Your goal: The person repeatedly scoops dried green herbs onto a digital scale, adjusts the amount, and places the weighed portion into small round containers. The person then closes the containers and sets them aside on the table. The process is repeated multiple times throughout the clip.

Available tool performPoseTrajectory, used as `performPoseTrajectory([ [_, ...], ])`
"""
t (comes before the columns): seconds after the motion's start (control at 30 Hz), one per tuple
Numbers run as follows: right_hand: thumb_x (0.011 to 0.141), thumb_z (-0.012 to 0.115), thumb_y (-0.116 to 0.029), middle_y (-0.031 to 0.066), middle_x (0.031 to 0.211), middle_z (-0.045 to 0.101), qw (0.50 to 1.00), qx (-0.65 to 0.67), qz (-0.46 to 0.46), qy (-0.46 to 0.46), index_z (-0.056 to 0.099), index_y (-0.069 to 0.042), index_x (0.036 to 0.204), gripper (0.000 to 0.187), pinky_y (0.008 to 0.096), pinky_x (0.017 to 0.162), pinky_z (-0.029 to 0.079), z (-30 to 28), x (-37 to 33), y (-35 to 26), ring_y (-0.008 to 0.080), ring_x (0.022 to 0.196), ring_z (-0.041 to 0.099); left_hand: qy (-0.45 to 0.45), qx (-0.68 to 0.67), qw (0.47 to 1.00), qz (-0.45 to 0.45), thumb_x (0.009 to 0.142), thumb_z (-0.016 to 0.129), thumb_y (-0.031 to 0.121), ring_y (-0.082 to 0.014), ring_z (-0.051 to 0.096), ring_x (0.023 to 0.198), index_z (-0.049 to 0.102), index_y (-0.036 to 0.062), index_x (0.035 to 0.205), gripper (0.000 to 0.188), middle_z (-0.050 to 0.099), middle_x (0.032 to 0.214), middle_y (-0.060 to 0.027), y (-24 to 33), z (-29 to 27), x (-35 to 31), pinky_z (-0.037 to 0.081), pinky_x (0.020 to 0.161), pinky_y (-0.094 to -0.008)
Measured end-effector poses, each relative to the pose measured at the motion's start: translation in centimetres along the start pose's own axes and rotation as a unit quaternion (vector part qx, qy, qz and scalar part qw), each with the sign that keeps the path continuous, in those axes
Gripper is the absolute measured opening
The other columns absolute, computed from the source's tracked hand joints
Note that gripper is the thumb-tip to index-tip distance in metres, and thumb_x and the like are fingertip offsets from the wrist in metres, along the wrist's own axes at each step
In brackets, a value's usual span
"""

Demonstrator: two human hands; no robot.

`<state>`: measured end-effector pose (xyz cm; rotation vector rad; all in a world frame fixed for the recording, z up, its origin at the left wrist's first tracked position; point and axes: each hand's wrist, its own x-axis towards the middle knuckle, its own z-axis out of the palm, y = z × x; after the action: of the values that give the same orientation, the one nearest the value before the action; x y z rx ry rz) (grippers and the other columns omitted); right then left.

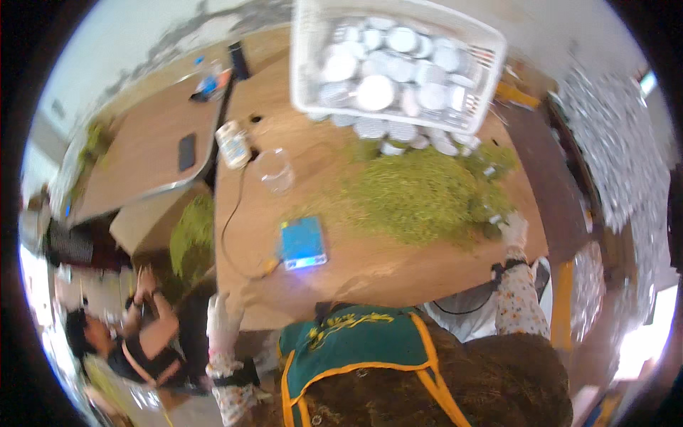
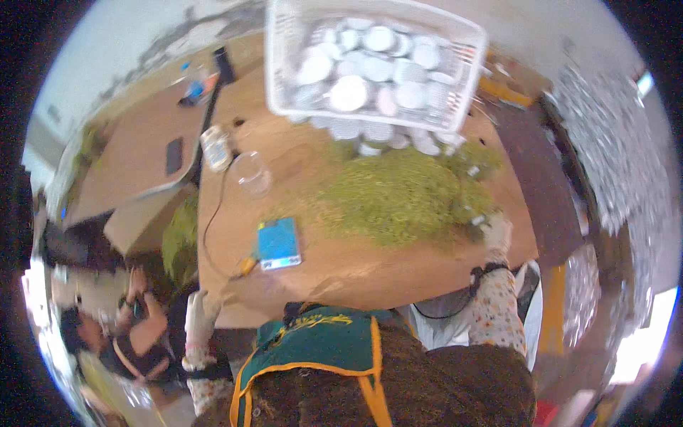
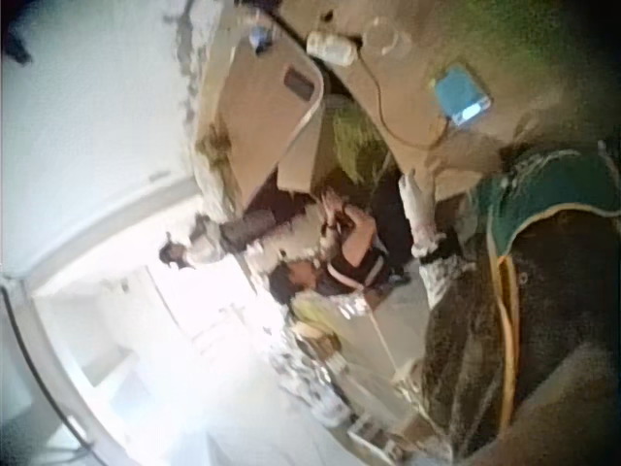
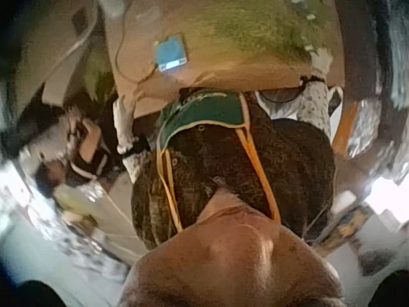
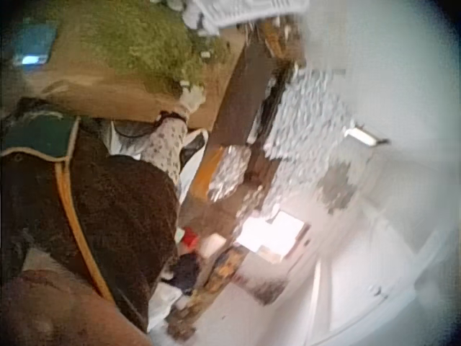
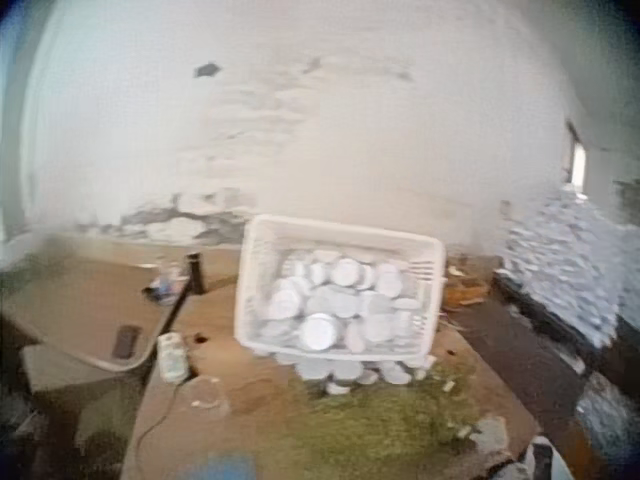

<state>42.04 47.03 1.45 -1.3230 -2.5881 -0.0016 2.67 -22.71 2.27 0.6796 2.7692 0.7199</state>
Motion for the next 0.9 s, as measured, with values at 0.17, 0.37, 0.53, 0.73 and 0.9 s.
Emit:
performPoseTrajectory([
  [0.17, 0.069, 0.069, -0.001, 0.0224, 0.116, 0.066, 0.995, 0.017, 0.029, 0.094, 0.066, -0.005, 0.12, 0.052, 0.0438, 0.097, 0.05, -8.7, -0.5, -1.0, 0.0404, 0.11, 0.062, 0.061, -0.014, 0.998, 0.002, 0.081, 0.075, 0.022, -0.0393, 0.054, 0.118, 0.057, 0.0029, 0.125, 0.051, 0.057, 0.126, -0.0194, -1.4, -0.5, -1.3, 0.046, 0.099, -0.0451],
  [0.37, 0.075, 0.068, 0.003, 0.0235, 0.121, 0.066, 0.963, 0.203, -0.1, 0.144, 0.06, 0.004, 0.13, 0.055, 0.0401, 0.101, 0.047, -16.6, -1.6, -13.8, 0.0357, 0.111, 0.064, 0.045, -0.018, 0.999, 0.0, 0.079, 0.076, 0.021, -0.0397, 0.054, 0.119, 0.057, 0.0035, 0.126, 0.053, 0.056, 0.127, -0.0202, -0.8, 0.6, -1.5, 0.046, 0.1, -0.0456],
  [0.53, 0.075, 0.076, -0.01, 0.014, 0.136, 0.06, 0.949, 0.132, -0.286, 0.019, 0.065, 0.001, 0.124, 0.051, 0.038, 0.109, 0.042, -11.1, -4.0, -30.3, 0.0305, 0.126, 0.053, 0.034, -0.039, 0.998, 0.023, 0.078, 0.077, 0.021, -0.0407, 0.055, 0.115, 0.059, 0.0041, 0.124, 0.052, 0.058, 0.123, -0.0217, 1.5, 0.8, 0.0, 0.047, 0.098, -0.0462],
  [0.73, 0.074, 0.077, -0.019, 0.0145, 0.139, 0.058, 0.854, 0.181, -0.488, -0.018, 0.064, -0.001, 0.125, 0.056, 0.0378, 0.112, 0.04, -1.8, -6.0, -43.7, 0.0317, 0.129, 0.049, 0.007, -0.05, 0.998, 0.032, 0.08, 0.076, 0.027, -0.0388, 0.055, 0.117, 0.059, 0.0076, 0.128, 0.055, 0.058, 0.124, -0.0189, 3.7, 0.5, 0.2, 0.048, 0.098, -0.0456],
  [0.9, 0.074, 0.074, -0.024, 0.0101, 0.136, 0.059, 0.829, 0.131, -0.544, 0.003, 0.065, -0.006, 0.122, 0.052, 0.0395, 0.111, 0.04, 0.0, -7.2, -48.3, 0.0289, 0.128, 0.051, 0.02, -0.049, 0.998, 0.023, 0.08, 0.077, 0.028, -0.0381, 0.055, 0.118, 0.059, 0.0083, 0.128, 0.055, 0.058, 0.126, -0.0173, 3.9, 1.5, -0.5, 0.048, 0.099, -0.0453],
])
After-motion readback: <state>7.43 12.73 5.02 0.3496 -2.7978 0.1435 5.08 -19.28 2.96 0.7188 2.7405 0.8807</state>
